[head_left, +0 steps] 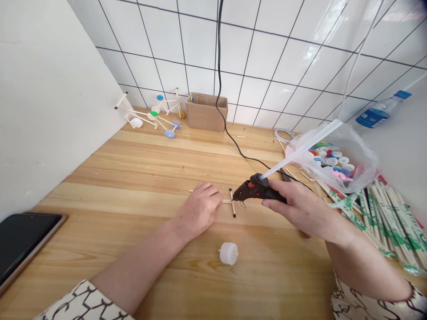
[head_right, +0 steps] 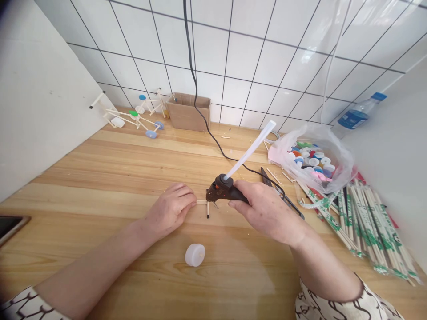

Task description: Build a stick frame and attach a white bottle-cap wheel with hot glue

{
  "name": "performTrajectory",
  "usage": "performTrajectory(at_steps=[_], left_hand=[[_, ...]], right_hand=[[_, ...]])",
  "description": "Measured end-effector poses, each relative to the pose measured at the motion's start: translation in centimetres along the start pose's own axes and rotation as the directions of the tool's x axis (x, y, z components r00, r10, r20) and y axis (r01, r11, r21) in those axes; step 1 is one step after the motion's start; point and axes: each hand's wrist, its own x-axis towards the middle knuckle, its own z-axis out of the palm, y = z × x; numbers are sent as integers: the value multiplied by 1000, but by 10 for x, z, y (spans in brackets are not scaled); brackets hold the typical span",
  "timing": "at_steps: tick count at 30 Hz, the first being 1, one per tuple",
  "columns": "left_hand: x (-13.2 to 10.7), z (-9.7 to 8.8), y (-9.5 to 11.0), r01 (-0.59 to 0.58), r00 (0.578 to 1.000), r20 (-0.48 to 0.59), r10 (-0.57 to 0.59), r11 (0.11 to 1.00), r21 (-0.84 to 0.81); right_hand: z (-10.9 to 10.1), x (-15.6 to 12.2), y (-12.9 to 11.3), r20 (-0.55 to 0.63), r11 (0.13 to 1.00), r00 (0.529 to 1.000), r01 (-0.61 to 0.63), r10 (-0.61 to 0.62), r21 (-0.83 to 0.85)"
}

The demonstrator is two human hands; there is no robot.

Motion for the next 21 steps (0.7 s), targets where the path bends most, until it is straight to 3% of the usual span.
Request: performTrajectory(at_steps=[14, 21], left_hand=[[-1, 0, 0, -4, 1000, -3, 4, 1000, -3], [0, 0, 0, -7, 1000, -5, 7, 1000, 7]], right_hand=[[-1, -1, 0, 50, 1000, 999, 13, -13, -13], [-7, -1, -6, 44, 996, 997, -62, 59, 57]])
